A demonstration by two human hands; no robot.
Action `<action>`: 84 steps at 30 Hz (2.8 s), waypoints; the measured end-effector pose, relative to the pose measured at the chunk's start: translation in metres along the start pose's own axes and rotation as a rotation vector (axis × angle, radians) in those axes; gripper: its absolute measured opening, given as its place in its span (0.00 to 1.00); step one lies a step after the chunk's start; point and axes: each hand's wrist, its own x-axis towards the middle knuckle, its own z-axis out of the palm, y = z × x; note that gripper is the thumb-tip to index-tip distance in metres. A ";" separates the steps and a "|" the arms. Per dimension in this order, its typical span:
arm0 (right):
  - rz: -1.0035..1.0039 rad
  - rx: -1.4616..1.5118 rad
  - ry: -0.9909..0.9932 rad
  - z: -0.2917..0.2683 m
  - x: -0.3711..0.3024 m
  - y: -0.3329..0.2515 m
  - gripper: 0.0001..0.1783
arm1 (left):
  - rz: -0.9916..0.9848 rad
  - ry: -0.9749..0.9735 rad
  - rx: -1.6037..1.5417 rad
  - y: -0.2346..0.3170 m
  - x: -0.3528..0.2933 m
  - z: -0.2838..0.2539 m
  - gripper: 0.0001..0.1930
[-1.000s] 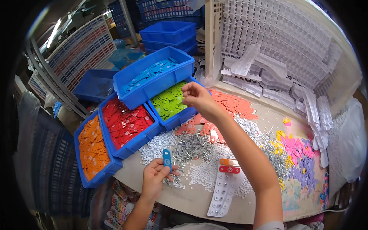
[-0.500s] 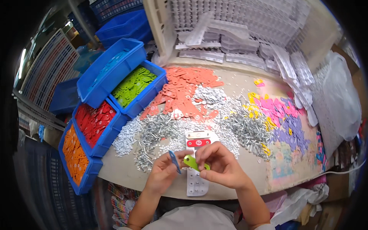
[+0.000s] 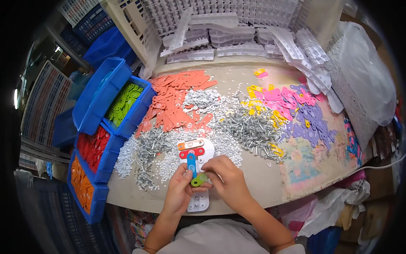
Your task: Assemble toy xylophones by placing colorful plastic keys and metal bars onto a base.
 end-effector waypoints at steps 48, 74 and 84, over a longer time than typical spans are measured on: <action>0.380 -0.047 -0.014 -0.002 -0.005 0.005 0.06 | 0.613 0.171 1.272 0.026 0.049 -0.054 0.06; -0.013 -0.554 -0.032 0.061 0.018 0.029 0.12 | 0.629 0.428 1.254 0.031 0.021 -0.079 0.15; -0.113 -0.633 0.226 0.040 0.012 0.027 0.09 | 0.704 0.417 1.682 0.101 0.115 -0.102 0.18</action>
